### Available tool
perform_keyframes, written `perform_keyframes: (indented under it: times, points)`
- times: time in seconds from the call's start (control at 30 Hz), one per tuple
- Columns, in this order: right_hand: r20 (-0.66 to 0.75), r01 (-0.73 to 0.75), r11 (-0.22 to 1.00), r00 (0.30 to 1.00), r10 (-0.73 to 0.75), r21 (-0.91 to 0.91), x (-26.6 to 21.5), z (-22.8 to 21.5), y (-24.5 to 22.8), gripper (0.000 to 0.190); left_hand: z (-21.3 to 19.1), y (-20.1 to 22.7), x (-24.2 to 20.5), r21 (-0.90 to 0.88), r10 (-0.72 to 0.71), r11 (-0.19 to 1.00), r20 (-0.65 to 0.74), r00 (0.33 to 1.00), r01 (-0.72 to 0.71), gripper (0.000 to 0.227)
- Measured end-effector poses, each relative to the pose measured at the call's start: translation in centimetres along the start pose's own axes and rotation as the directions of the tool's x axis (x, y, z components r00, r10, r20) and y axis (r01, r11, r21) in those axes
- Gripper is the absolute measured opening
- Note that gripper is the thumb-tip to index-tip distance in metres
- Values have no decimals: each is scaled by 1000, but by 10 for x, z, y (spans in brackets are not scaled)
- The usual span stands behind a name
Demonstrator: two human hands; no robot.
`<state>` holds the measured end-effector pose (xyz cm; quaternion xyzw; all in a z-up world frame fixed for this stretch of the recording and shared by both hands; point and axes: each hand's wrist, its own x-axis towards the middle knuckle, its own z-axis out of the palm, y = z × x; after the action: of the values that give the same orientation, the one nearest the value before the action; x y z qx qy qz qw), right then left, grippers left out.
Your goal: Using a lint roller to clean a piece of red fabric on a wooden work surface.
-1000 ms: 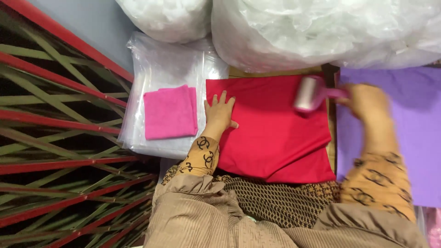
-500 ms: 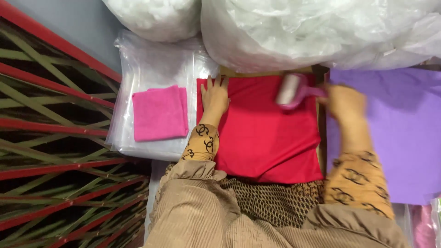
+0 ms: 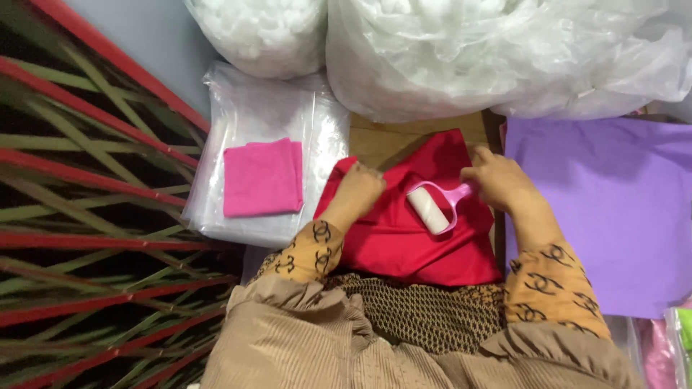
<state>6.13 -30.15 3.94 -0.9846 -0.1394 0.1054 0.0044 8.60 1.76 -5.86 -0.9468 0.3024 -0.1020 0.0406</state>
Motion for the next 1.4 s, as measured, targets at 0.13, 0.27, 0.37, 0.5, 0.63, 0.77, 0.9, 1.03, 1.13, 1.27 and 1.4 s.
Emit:
perform_keyframes:
  times: [0.13,0.27,0.37,0.5,0.63,0.77,0.9,1.03,1.13,1.27,1.4]
  points:
    - [46,28,945,999,-13,-327,15,9,-29,53,-21,42,-52,-49,122,992,22,992,-121,15]
    - [174,130,876,983,-54,-464,26,13,-62,56,-26,67,-87,-88,169,979,-167,971,-185,7]
    - [182,202,806,976,-119,-556,4,-34,-108,44,-66,78,-99,-48,199,973,-338,920,-228,5]
    - [160,247,742,969,-189,-623,63,52,-68,38,-88,69,-102,-26,196,971,-482,854,-238,13]
    - [2,114,810,990,-138,-576,30,33,-30,25,-136,23,-124,-133,39,986,-394,918,-99,11]
    - [65,52,896,998,-27,-440,-37,-38,-1,44,-178,-20,-114,-84,-115,992,-307,945,93,25]
    - [-90,94,938,987,-131,-334,-80,-93,29,39,-226,-41,-75,38,-81,992,-538,839,121,27]
    - [-236,-172,873,969,68,-457,-101,-136,61,44,-270,-54,-22,38,-123,979,-668,734,199,20]
    - [-482,-267,828,876,-4,-493,-117,-149,95,39,-328,-48,-6,-168,-219,975,-688,692,142,18]
    - [-630,-83,933,758,-169,-350,-147,-129,134,39,-364,-36,-32,-467,-328,884,-626,707,-2,14]
    - [-445,-101,975,895,2,-199,-198,-135,74,34,-352,-28,-66,-567,-332,823,-523,785,-30,15]
